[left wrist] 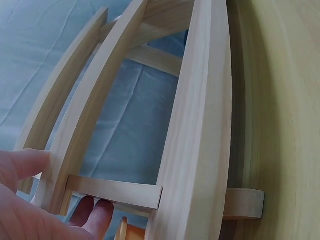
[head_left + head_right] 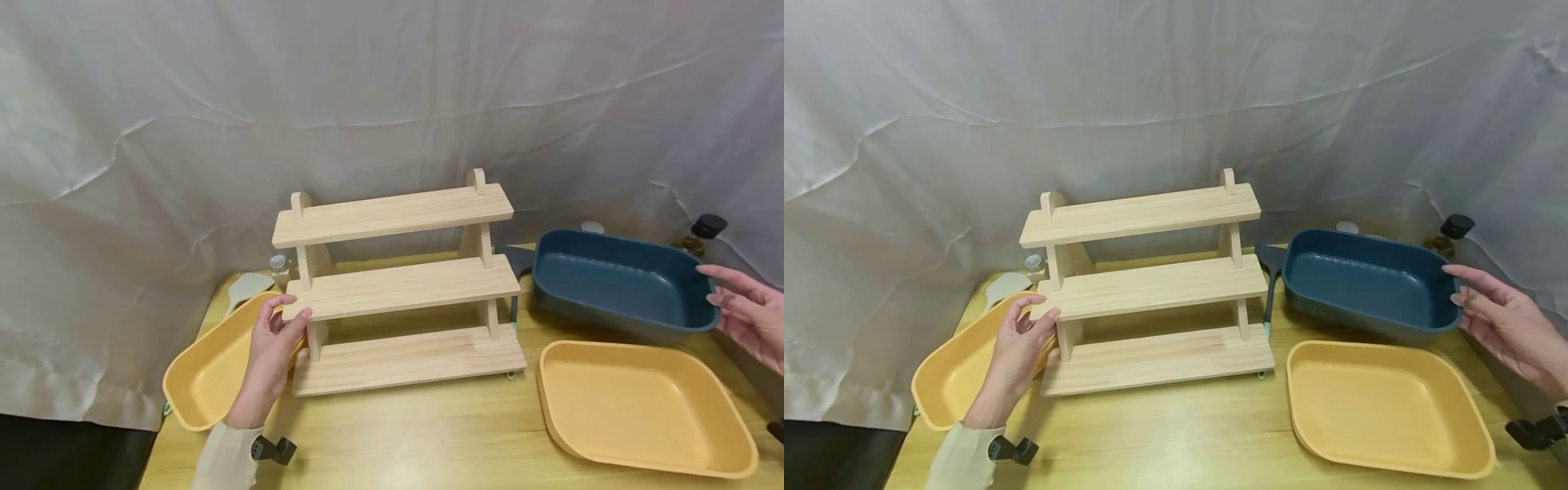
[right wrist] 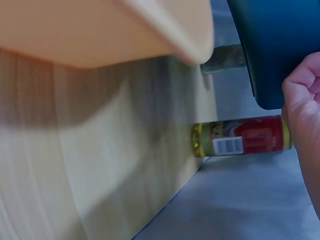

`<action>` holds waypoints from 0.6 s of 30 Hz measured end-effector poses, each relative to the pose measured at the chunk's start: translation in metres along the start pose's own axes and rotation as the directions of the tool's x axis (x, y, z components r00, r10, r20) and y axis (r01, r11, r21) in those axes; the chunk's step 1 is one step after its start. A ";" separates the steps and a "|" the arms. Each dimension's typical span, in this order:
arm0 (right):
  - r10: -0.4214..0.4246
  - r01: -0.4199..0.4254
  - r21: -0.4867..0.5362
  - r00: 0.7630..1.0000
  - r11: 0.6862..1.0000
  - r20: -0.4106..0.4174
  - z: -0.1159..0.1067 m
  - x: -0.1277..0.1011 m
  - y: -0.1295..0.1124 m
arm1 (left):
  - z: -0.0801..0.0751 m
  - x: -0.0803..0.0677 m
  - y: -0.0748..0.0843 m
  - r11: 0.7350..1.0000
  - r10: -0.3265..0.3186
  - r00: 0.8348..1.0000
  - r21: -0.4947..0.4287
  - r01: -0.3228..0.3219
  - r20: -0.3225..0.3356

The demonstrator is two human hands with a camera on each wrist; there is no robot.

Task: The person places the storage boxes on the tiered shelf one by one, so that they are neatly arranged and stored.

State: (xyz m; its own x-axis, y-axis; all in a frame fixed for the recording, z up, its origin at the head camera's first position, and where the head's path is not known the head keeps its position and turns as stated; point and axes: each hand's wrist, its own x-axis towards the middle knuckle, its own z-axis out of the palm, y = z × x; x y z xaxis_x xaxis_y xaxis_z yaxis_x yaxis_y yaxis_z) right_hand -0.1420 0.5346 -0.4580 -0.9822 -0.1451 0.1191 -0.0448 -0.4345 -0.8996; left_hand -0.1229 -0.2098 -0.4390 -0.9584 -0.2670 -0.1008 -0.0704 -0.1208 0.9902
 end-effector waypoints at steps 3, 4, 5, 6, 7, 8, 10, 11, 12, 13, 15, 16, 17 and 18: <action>-0.019 0.019 -0.004 1.000 1.000 -0.012 0.005 -0.001 -0.005 | 0.000 0.000 0.000 1.000 0.008 1.000 0.002 -0.008 -0.006; -0.035 0.035 0.003 0.999 0.999 -0.008 0.007 -0.001 -0.007 | 0.001 0.000 0.000 1.000 0.011 1.000 0.001 -0.011 -0.006; -0.051 0.051 0.013 0.999 0.999 -0.003 0.008 -0.001 -0.009 | 0.001 0.000 0.000 1.000 0.013 1.000 -0.001 -0.013 -0.003; -0.070 0.069 0.031 0.997 0.997 0.013 0.009 -0.001 -0.010 | 0.002 0.001 0.000 1.000 0.015 1.000 -0.002 -0.015 -0.001; -0.090 0.088 0.047 0.996 0.995 0.028 0.010 0.000 -0.011 | 0.002 0.001 0.000 1.000 0.016 1.000 -0.003 -0.016 0.000; -0.108 0.107 0.039 0.994 0.994 0.032 0.010 0.001 -0.013 | 0.002 0.001 0.000 1.000 0.017 1.000 -0.006 -0.017 0.002; -0.132 0.131 0.025 0.991 0.991 0.035 0.012 0.002 -0.017 | 0.003 0.001 -0.001 1.000 0.017 1.000 -0.007 -0.017 0.002; -0.135 0.135 0.008 0.990 0.991 0.025 0.014 0.002 -0.020 | 0.003 0.001 -0.001 1.000 0.017 1.000 -0.009 -0.017 0.001; -0.139 0.140 -0.018 0.990 0.990 0.016 0.016 0.002 -0.023 | 0.003 0.001 -0.001 1.000 0.017 1.000 -0.010 -0.017 -0.001; -0.134 0.134 -0.036 0.991 0.990 0.006 0.017 0.002 -0.026 | 0.003 0.001 -0.001 1.000 0.017 1.000 -0.011 -0.017 0.000; -0.091 0.089 -0.077 0.996 0.993 -0.025 0.019 0.001 -0.036 | 0.003 0.001 -0.001 1.000 0.015 1.000 -0.009 -0.015 0.001; -0.070 0.068 -0.070 0.997 0.995 -0.026 0.019 0.001 -0.040 | 0.003 0.001 -0.001 1.000 0.014 1.000 -0.007 -0.014 0.001; -0.049 0.044 -0.096 0.998 0.994 -0.047 0.017 0.002 -0.045 | 0.003 0.001 -0.001 1.000 0.013 1.000 -0.005 -0.013 0.001; -0.034 0.027 -0.114 0.998 0.993 -0.061 0.015 0.002 -0.049 | 0.002 0.000 -0.001 1.000 0.011 1.000 -0.002 -0.011 0.002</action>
State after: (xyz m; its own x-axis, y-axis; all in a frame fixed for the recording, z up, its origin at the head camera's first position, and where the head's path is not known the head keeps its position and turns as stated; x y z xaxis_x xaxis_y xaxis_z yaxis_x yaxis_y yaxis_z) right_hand -0.1392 0.5418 -0.4075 -0.9894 -0.0759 0.1235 -0.0915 -0.3341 -0.9381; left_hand -0.1237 -0.2077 -0.4394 -0.9596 -0.2667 -0.0899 -0.0594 -0.1202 0.9910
